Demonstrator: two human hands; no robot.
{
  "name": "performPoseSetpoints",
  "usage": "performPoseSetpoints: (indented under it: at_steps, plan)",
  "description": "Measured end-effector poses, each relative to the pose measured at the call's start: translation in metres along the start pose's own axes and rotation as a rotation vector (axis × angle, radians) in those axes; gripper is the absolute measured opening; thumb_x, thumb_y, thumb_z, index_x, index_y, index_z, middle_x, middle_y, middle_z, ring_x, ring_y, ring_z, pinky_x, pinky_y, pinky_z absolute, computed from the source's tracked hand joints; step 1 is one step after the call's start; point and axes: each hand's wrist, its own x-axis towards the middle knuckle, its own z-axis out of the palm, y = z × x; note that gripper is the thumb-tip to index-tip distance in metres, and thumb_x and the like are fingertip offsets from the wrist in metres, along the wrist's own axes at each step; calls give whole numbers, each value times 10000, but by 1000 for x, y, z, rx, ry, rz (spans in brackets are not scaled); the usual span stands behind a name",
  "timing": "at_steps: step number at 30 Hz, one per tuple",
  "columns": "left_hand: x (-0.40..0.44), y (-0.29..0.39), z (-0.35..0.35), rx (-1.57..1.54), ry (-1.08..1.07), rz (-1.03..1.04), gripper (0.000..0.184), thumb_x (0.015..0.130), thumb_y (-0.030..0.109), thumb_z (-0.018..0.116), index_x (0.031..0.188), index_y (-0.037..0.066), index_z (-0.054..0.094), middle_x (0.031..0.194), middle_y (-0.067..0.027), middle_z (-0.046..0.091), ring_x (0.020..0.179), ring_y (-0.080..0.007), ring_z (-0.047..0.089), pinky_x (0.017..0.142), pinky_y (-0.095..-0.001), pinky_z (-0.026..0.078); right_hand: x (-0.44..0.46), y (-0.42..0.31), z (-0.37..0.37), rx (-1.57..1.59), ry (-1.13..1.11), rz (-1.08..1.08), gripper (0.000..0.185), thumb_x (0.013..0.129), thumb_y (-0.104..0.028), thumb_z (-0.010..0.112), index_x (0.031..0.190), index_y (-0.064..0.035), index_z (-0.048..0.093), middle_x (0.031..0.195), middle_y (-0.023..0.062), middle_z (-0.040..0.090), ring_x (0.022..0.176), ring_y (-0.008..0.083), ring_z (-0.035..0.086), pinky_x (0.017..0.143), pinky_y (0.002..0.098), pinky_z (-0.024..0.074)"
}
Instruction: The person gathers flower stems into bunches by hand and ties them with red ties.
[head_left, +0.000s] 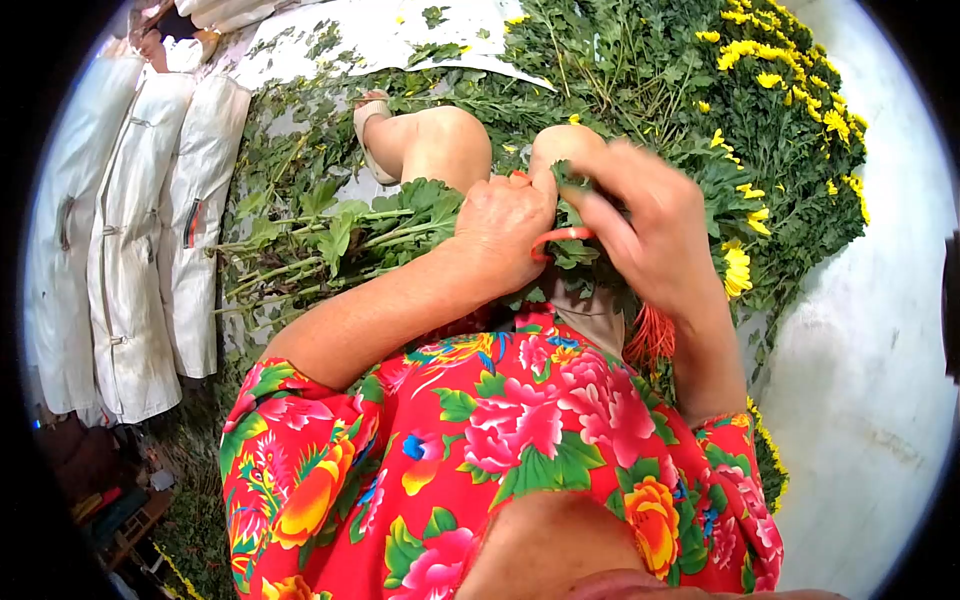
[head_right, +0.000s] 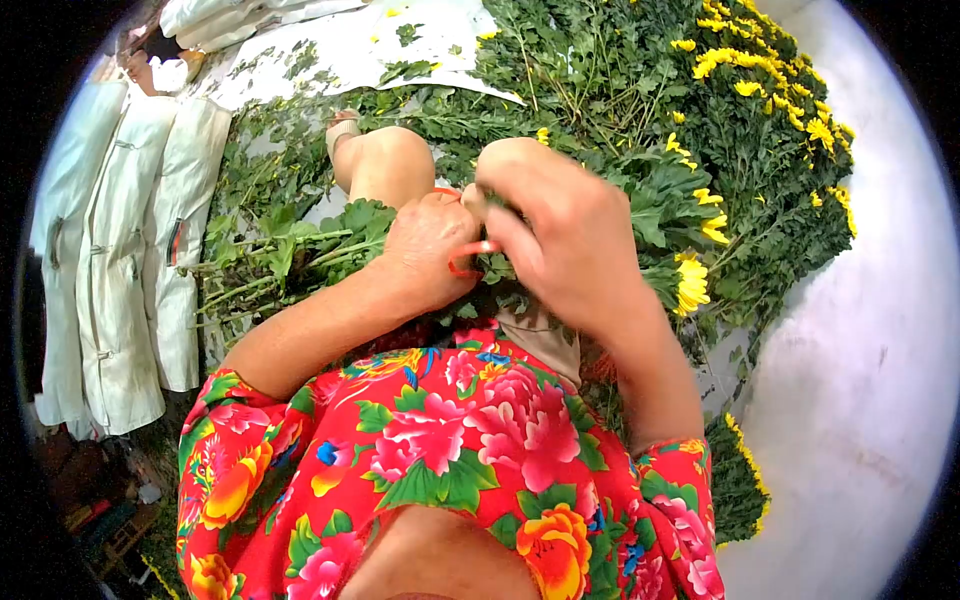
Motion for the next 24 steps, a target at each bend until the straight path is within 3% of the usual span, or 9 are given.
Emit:
performPoseSetpoints:
  at_steps: [1,3,5,7,17,19,20,23,24]
  plan:
    - [1,3,1,25,-10,-39,370,655,197,748,913,-14,589,771,-198,637,826,-358,646,723,-458,525,9,12,5,-166,-49,-27,222,808,-138,664,1010,-52,630,975,132,629,811,339,622,669,429,503]
    - [1,5,0,52,-25,-77,352,652,212,749,902,0,622,793,-193,638,843,-347,641,735,-453,523,21,33,26,-167,-95,-133,200,805,-159,655,983,-67,659,935,127,661,809,353,628,672,446,505]
    - [0,4,-3,141,-191,-28,311,661,216,736,868,7,638,832,-186,638,838,-337,643,731,-448,526,32,40,39,-116,-227,-72,171,803,-174,651,940,-74,667,886,132,662,794,361,627,666,447,504]
    - [-1,5,-5,120,-148,-42,316,662,200,733,875,-9,626,840,-189,637,840,-342,648,728,-447,528,39,48,47,-66,-363,-14,148,801,-189,646,897,-81,676,837,136,663,779,369,626,661,449,504]
    - [15,-1,-13,-95,-132,-125,426,662,128,712,989,-36,493,804,-250,634,804,-421,643,705,-505,519,36,28,20,-14,203,-17,167,832,-152,652,904,-2,653,810,169,654,706,340,640,634,373,503]
    - [19,-4,-17,-97,-166,-119,384,673,118,676,980,-68,538,827,-244,675,806,-390,683,710,-473,548,5,3,-3,95,66,77,139,826,-103,660,909,6,636,799,165,634,719,317,653,626,373,501]
    - [21,-4,-13,-89,-165,-163,394,668,126,680,978,-75,543,820,-249,674,823,-397,681,731,-480,544,-17,-1,-12,120,-175,117,115,836,-44,641,933,0,683,793,111,660,685,195,633,635,304,499]
    - [23,-5,-21,-106,-204,-182,452,661,201,742,999,-22,539,811,-260,662,817,-425,656,737,-497,519,-76,-1,17,98,-374,250,251,812,-73,672,1033,40,632,921,203,672,803,339,669,722,389,532]
    - [24,-9,-18,-135,-203,-207,531,632,234,773,1031,-30,544,809,-261,661,819,-424,656,752,-485,524,-89,6,29,48,-319,275,286,830,-64,661,1083,52,598,947,211,666,822,319,674,708,391,535]
